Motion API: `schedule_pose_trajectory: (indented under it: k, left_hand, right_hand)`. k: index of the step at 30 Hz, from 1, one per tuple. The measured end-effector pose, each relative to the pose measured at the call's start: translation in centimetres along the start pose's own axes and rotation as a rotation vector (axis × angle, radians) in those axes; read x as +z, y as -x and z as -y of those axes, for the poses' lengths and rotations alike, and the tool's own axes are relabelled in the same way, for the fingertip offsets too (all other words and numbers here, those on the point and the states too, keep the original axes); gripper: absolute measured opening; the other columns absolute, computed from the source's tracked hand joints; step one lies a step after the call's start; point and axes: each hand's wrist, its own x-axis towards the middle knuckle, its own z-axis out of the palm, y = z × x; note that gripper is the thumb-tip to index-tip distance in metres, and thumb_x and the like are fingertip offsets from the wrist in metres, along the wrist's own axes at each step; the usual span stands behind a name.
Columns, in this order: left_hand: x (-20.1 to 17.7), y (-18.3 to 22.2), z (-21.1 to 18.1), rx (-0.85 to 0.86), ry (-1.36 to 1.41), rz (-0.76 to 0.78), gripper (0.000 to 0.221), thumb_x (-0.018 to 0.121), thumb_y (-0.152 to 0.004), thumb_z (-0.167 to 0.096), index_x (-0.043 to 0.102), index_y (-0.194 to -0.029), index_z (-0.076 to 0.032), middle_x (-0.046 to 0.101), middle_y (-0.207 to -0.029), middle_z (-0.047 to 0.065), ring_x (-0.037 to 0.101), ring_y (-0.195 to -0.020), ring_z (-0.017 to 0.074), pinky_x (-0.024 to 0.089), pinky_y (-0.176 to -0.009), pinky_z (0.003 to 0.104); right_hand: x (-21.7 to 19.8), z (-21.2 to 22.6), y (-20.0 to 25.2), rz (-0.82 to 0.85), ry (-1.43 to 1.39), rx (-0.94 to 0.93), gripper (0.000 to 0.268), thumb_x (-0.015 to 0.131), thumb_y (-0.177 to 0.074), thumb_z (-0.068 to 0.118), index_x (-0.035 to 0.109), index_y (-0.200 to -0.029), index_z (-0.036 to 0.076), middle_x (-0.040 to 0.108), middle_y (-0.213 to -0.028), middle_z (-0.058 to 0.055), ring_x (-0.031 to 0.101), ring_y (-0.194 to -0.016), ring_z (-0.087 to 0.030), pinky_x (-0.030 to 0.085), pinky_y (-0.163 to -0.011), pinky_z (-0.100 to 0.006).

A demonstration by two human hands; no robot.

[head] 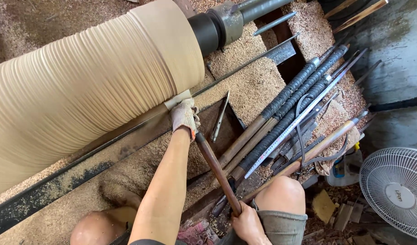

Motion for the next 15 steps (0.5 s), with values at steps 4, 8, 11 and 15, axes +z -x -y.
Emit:
schedule_pose_trajectory:
  k: [4, 8, 11, 15]
  left_hand:
    - [0.1, 0.2, -0.2, -0.016, -0.039, -0.003, 0.03, 0.062, -0.093, -0.023, 0.047, -0.069, -0.011, 0.053, -0.058, 0.004, 0.047, -0.04, 0.0168, 0.041, -0.038, 0.033]
    - [0.0, 1.0, -0.4, -0.01, 0.007, 0.008, 0.031, 0.062, -0.093, -0.026, 0.048, -0.069, -0.012, 0.054, -0.059, 0.003, 0.047, -0.04, 0.0166, 0.04, -0.038, 0.032]
    - [0.2, 1.5, -0.5, -0.001, 0.02, -0.002, 0.029, 0.063, -0.092, -0.025, 0.051, -0.071, -0.011, 0.055, -0.059, 0.004, 0.047, -0.04, 0.0166, 0.04, -0.038, 0.032]
    - [0.8, 1.2, -0.8, 0.013, 0.006, -0.067, 0.027, 0.063, -0.093, -0.022, 0.054, -0.073, -0.007, 0.055, -0.059, 0.006, 0.049, -0.039, 0.0176, 0.041, -0.037, 0.033]
  right_hand:
    - [0.0, 0.1, 0.0, 0.008, 0.007, 0.016, 0.027, 0.067, -0.081, 0.011, 0.069, -0.108, 0.008, 0.071, -0.089, -0.027, 0.07, -0.097, -0.043, 0.056, -0.085, -0.047]
    - [0.1, -0.2, -0.2, -0.006, -0.014, -0.017, 0.027, 0.067, -0.08, 0.01, 0.069, -0.107, 0.009, 0.071, -0.088, -0.026, 0.07, -0.096, -0.043, 0.056, -0.084, -0.047]
    - [-0.1, -1.0, -0.9, -0.008, 0.014, -0.009, 0.027, 0.069, -0.078, 0.01, 0.07, -0.105, 0.009, 0.071, -0.087, -0.026, 0.072, -0.093, -0.042, 0.056, -0.082, -0.047]
    - [-1.0, -2.4, -2.6, -0.029, -0.004, -0.05, 0.025, 0.067, -0.078, 0.01, 0.072, -0.103, 0.009, 0.07, -0.084, -0.026, 0.073, -0.088, -0.042, 0.057, -0.08, -0.046]
